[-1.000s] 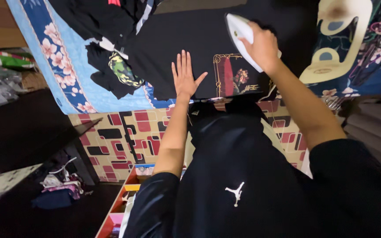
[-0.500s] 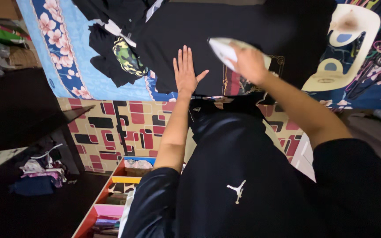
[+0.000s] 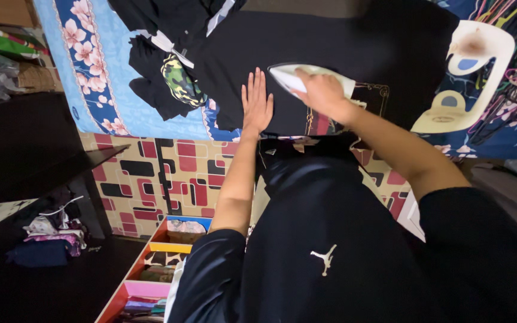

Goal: The person irons a black t-shirt on a floral-patterned ironing board, smoothing both sides of the garment. After ironing, the person places the t-shirt on a green hanger and hangs it on a nearby rack.

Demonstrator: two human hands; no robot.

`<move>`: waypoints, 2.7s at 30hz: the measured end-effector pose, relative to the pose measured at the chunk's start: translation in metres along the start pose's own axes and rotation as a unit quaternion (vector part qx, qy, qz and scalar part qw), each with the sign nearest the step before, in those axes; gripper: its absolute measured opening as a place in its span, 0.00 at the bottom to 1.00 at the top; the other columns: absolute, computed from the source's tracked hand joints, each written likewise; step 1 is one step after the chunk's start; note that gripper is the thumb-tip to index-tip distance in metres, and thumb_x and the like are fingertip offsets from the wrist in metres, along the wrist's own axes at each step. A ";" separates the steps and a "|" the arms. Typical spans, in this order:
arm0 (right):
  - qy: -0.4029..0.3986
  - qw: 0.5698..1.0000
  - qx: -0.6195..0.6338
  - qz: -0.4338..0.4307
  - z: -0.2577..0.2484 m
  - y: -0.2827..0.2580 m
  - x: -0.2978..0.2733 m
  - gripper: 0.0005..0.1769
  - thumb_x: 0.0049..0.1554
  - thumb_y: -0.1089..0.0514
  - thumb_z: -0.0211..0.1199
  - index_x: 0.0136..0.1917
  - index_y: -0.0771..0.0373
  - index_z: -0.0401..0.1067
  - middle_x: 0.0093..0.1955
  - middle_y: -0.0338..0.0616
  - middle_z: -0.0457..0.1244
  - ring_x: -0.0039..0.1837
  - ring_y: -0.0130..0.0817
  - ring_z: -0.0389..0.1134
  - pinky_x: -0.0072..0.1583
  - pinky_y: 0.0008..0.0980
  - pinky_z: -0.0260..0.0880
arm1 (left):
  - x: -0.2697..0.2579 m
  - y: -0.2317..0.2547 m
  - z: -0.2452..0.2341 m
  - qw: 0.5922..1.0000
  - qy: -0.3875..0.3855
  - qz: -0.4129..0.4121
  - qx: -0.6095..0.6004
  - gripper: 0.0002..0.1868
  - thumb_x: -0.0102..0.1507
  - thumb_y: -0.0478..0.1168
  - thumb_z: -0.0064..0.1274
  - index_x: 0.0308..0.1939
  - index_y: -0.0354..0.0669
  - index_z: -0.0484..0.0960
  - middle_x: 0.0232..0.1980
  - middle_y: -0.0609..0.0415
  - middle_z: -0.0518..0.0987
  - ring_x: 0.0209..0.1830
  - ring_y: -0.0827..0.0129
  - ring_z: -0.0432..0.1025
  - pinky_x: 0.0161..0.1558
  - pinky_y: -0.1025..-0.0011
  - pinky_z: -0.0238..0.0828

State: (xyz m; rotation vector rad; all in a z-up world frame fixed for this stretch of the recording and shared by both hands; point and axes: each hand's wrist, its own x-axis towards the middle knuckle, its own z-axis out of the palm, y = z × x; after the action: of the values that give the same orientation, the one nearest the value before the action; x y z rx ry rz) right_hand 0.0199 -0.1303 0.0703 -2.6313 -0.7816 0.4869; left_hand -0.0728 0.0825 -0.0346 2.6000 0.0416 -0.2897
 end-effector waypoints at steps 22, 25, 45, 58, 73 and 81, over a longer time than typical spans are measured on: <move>0.234 0.916 0.079 0.316 -0.009 0.100 -0.040 0.29 0.59 0.45 0.76 0.62 0.68 0.73 0.44 0.62 0.70 0.46 0.59 0.74 0.49 0.50 0.75 | 0.001 0.008 -0.007 1.000 0.005 -0.007 0.000 0.39 0.69 0.43 0.42 0.82 0.41 0.47 0.86 0.51 0.43 0.87 0.58 0.36 0.82 0.51 0.26; 0.270 0.903 0.091 0.321 -0.008 0.101 -0.047 0.28 0.58 0.46 0.76 0.60 0.68 0.74 0.45 0.62 0.71 0.47 0.59 0.74 0.50 0.49 0.75 | 0.002 0.014 -0.007 0.999 0.047 -0.002 0.002 0.41 0.66 0.42 0.44 0.81 0.39 0.50 0.86 0.49 0.46 0.87 0.55 0.38 0.81 0.49 0.28; 0.170 0.918 0.099 0.346 0.018 0.078 -0.021 0.32 0.56 0.38 0.72 0.64 0.61 0.72 0.41 0.60 0.70 0.42 0.60 0.73 0.44 0.53 0.73 | 0.008 0.034 -0.022 0.995 0.091 -0.008 0.046 0.41 0.58 0.44 0.50 0.76 0.41 0.61 0.81 0.45 0.57 0.83 0.51 0.47 0.76 0.48 0.41; 0.382 0.838 0.146 0.361 -0.003 0.194 -0.131 0.21 0.59 0.55 0.76 0.56 0.72 0.73 0.49 0.61 0.71 0.52 0.57 0.74 0.54 0.47 0.74 | 0.010 0.032 -0.016 0.994 0.089 -0.015 0.059 0.42 0.59 0.46 0.49 0.77 0.41 0.60 0.81 0.45 0.56 0.83 0.50 0.47 0.76 0.47 0.40; 0.194 0.951 0.111 0.216 -0.072 0.051 -0.075 0.29 0.58 0.45 0.75 0.63 0.67 0.75 0.45 0.64 0.70 0.46 0.60 0.73 0.49 0.48 0.74 | -0.007 -0.009 -0.034 0.963 0.261 -0.062 0.000 0.32 0.67 0.43 0.52 0.75 0.42 0.65 0.81 0.40 0.56 0.83 0.47 0.48 0.78 0.50 0.44; 0.082 0.984 0.120 0.103 -0.022 -0.035 0.020 0.32 0.58 0.42 0.71 0.67 0.64 0.73 0.44 0.64 0.70 0.44 0.59 0.73 0.47 0.51 0.74 | 0.020 -0.137 -0.008 0.829 0.317 -0.268 -0.375 0.35 0.76 0.56 0.40 0.74 0.28 0.60 0.79 0.32 0.59 0.80 0.49 0.53 0.77 0.61 0.46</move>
State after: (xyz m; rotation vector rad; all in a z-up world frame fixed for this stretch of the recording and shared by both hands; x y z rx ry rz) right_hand 0.0290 -0.0968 0.1000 -2.4976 -0.3748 0.3846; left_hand -0.0637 0.2042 -0.0997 1.7299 0.9325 0.3605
